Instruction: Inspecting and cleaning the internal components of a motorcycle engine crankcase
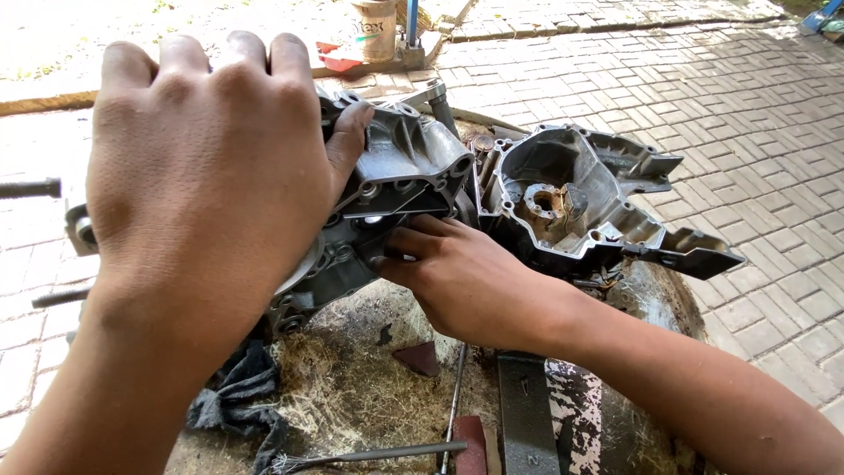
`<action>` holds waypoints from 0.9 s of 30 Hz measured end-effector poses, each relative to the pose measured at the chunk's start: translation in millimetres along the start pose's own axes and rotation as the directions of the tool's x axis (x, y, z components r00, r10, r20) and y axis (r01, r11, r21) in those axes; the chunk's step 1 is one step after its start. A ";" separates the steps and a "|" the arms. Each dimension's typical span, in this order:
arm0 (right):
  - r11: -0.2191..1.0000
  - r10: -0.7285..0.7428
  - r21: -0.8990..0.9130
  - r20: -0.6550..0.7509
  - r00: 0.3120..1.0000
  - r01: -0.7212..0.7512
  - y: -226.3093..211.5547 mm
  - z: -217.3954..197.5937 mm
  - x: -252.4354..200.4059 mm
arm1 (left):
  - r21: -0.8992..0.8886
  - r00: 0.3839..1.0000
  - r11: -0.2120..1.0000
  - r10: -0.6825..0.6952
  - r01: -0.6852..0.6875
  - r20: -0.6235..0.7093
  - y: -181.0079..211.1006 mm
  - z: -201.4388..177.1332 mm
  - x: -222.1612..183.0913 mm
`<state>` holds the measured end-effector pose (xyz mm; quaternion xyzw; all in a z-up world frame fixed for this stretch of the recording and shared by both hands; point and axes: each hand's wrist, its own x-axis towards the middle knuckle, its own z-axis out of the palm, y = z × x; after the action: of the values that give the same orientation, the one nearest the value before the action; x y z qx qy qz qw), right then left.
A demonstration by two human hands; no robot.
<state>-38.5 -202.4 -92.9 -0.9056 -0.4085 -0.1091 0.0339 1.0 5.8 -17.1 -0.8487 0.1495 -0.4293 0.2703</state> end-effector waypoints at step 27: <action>0.913 -0.058 0.404 0.253 0.966 -0.051 -19.7 -52.1 -13.4 | -0.095 0.999 0.995 0.030 -0.027 0.029 -4.0 -5.9 2.8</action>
<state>-70.7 -207.0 -45.8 -0.8843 -0.4247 0.0975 0.1678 -2.0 5.8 -10.1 -0.8647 0.1774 -0.4050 0.2382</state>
